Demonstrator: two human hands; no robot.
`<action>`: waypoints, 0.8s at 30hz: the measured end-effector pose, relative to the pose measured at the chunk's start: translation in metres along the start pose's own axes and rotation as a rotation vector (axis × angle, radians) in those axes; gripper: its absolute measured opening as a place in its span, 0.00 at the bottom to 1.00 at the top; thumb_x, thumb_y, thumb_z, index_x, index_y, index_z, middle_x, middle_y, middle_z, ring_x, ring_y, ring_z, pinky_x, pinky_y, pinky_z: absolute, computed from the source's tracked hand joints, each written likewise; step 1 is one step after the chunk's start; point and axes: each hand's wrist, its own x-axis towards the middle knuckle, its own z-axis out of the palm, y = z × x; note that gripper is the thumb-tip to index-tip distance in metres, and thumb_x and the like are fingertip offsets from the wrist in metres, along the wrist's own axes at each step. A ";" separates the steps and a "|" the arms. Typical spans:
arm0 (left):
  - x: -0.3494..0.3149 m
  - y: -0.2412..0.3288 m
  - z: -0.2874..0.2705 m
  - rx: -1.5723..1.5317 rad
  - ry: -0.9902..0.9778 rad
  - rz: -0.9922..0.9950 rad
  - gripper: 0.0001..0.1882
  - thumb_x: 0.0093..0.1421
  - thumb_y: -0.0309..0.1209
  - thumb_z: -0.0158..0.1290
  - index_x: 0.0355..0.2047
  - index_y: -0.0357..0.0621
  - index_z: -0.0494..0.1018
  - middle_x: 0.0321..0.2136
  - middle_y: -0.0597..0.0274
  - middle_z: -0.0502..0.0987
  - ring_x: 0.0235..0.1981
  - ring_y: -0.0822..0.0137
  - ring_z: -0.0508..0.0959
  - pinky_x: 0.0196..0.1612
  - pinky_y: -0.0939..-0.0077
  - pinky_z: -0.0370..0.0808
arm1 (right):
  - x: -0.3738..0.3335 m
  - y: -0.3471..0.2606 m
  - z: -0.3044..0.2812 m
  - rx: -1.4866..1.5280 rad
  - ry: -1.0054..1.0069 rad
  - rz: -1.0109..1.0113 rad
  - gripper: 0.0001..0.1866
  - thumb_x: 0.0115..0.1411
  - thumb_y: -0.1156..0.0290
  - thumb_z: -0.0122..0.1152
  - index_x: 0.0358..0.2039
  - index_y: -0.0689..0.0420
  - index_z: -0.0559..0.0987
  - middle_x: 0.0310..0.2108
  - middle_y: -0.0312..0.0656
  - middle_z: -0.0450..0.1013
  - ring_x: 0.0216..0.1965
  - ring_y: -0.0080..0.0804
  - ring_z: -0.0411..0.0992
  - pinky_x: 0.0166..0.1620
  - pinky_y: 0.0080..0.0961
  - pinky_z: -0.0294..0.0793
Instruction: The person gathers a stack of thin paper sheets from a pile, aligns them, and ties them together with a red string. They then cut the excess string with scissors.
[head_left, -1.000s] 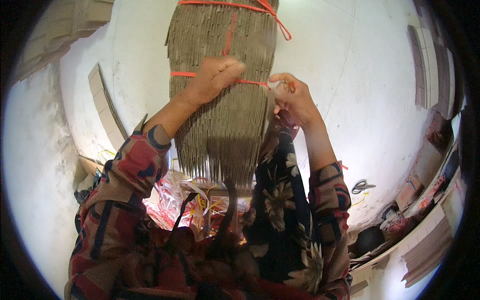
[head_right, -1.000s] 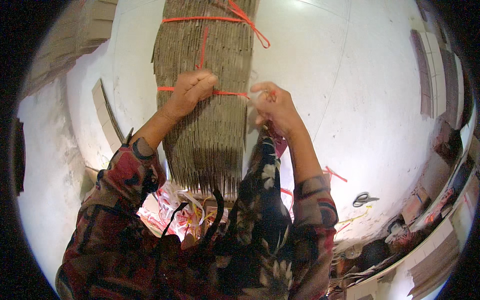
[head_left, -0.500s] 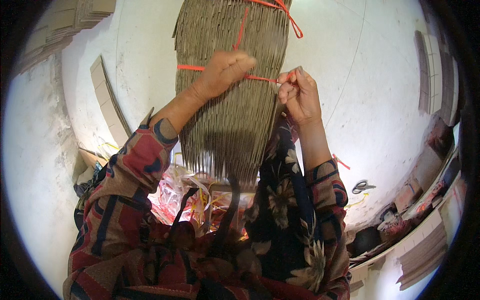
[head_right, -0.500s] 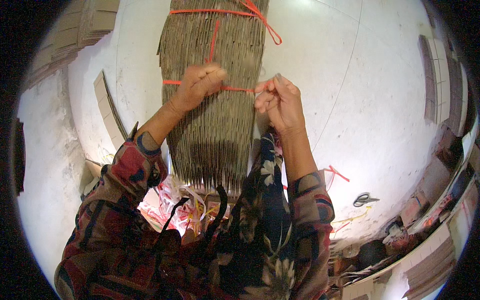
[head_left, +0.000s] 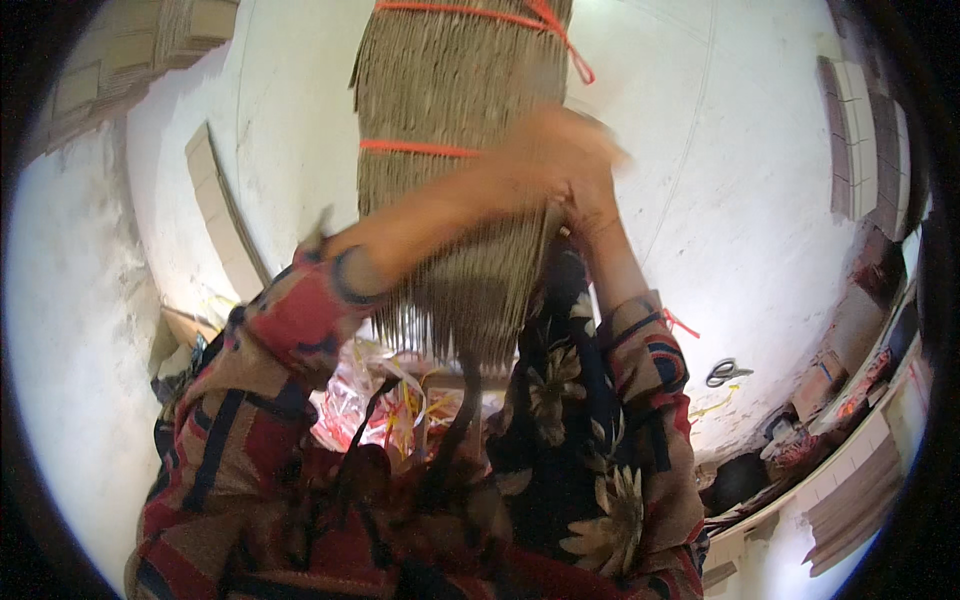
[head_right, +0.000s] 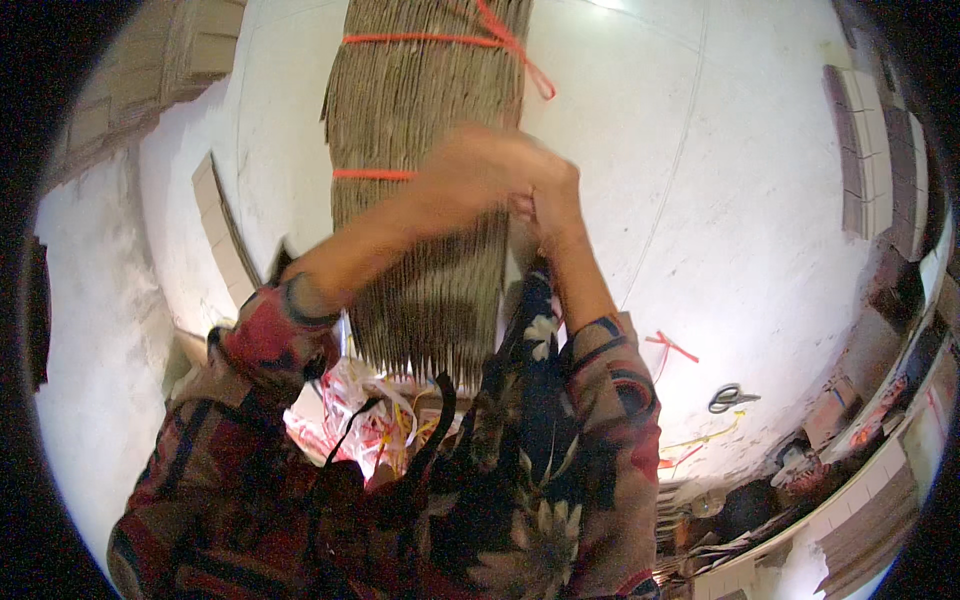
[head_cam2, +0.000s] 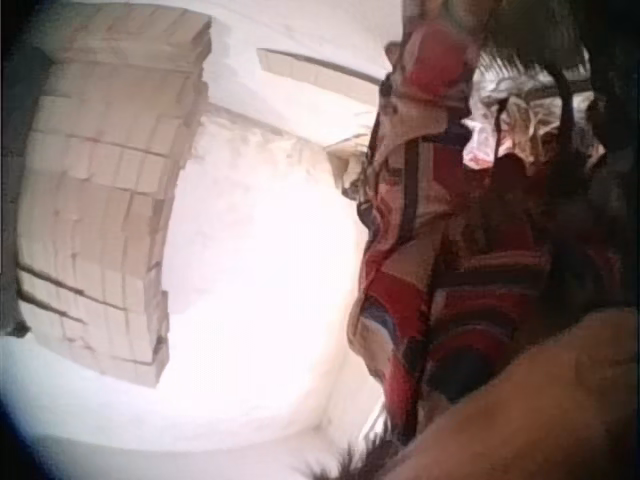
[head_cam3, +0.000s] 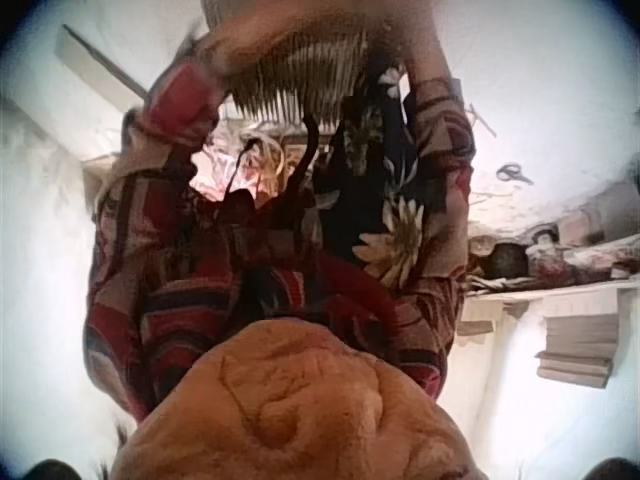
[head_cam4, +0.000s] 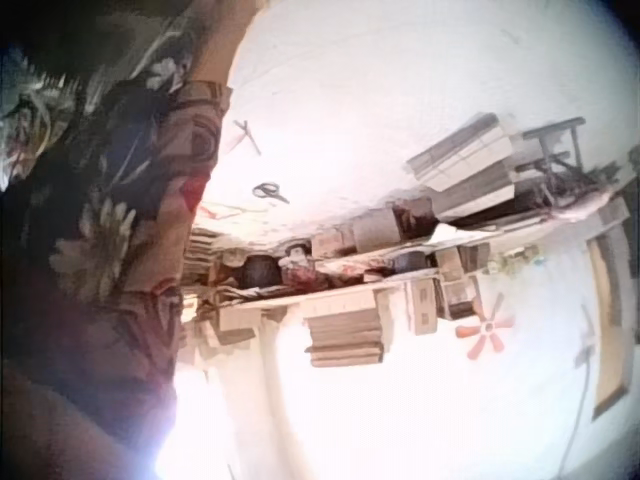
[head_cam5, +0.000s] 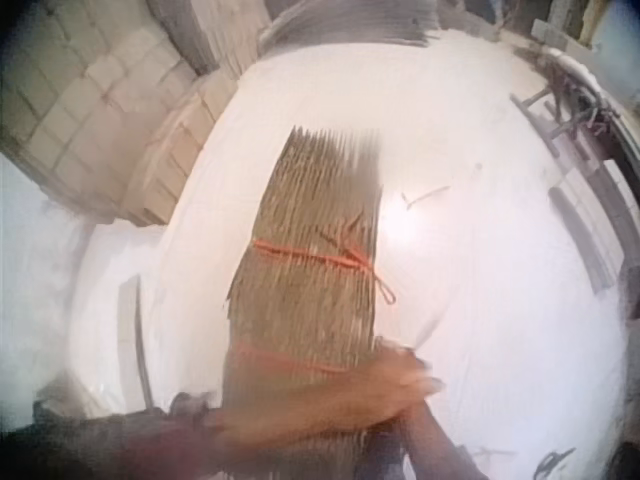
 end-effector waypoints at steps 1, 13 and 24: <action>0.008 -0.004 0.027 0.063 -0.122 0.251 0.15 0.58 0.39 0.50 0.22 0.40 0.68 0.11 0.61 0.64 0.14 0.70 0.63 0.19 0.73 0.62 | -0.004 0.013 -0.003 0.017 -0.009 -0.022 0.09 0.61 0.64 0.51 0.31 0.55 0.70 0.24 0.33 0.66 0.24 0.20 0.64 0.27 0.17 0.65; 0.047 -0.053 0.009 0.688 -0.505 0.005 0.14 0.52 0.38 0.53 0.25 0.37 0.70 0.28 0.56 0.76 0.22 0.62 0.75 0.26 0.65 0.71 | -0.016 0.010 0.005 0.467 -0.100 -0.084 0.06 0.55 0.78 0.56 0.33 0.68 0.76 0.30 0.44 0.72 0.29 0.28 0.68 0.34 0.21 0.68; -0.032 -0.013 -0.021 0.391 -0.241 -0.237 0.14 0.45 0.32 0.59 0.32 0.39 0.74 0.26 0.57 0.76 0.28 0.52 0.74 0.32 0.65 0.71 | -0.015 0.011 -0.005 0.403 -0.214 -0.104 0.09 0.56 0.77 0.55 0.36 0.69 0.75 0.30 0.43 0.73 0.28 0.27 0.69 0.34 0.19 0.69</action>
